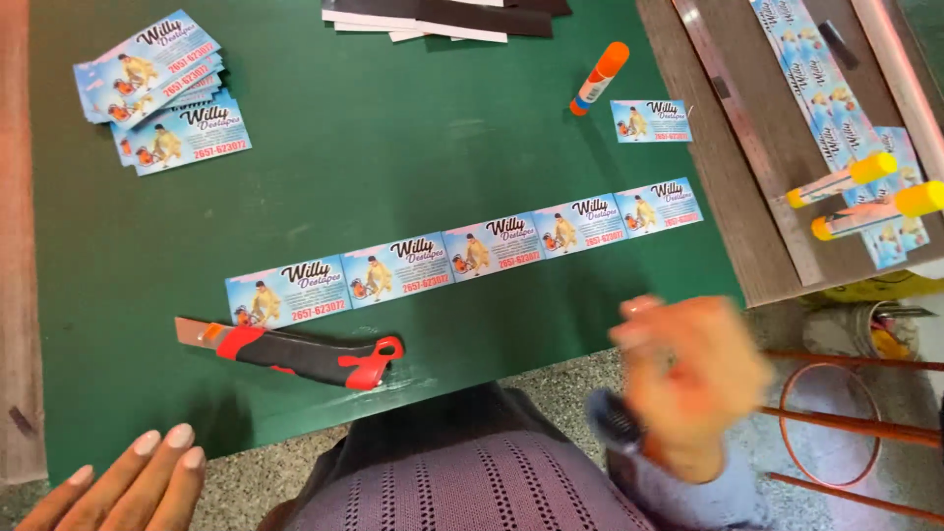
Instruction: Cut printed cards from a strip using a utility knife and ruler
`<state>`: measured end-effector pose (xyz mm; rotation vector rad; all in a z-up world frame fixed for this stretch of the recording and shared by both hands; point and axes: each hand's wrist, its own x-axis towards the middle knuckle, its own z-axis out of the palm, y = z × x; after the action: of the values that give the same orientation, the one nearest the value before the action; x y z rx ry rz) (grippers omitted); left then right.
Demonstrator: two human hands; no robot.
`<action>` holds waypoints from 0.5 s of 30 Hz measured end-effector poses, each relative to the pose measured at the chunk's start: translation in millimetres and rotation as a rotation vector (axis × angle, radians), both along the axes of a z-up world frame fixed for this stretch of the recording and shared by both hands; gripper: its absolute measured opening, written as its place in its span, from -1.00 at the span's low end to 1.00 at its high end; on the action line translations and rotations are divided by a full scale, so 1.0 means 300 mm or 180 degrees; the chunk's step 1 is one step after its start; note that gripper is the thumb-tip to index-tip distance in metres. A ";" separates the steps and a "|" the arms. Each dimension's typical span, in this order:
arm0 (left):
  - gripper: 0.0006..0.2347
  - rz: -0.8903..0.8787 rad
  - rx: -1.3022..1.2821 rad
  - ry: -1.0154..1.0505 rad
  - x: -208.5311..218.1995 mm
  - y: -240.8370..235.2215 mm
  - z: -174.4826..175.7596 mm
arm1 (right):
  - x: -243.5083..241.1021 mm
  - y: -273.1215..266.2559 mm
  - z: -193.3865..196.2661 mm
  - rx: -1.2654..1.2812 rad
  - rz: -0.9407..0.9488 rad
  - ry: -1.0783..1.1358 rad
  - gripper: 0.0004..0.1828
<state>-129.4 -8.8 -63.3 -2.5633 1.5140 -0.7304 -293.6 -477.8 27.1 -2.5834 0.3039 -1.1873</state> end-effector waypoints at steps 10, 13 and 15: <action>-0.72 0.0705 0.0173 0.0497 0.015 0.013 0.096 | 0.412 -0.778 -0.253 0.0654 -0.1355 0.2035 -0.39; -0.70 -0.0351 -0.0131 0.0435 0.049 -0.085 0.249 | 0.473 -0.887 -0.305 0.0456 -0.1778 0.2200 -0.18; -0.65 -0.1045 -0.0184 0.0302 0.069 -0.090 0.284 | 0.463 -0.970 -0.347 0.0134 -0.1892 0.2016 -0.39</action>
<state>-108.7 -36.0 21.9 -2.4478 2.0029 -0.6991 -154.6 -768.7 -76.9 -2.8495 1.2747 -0.4309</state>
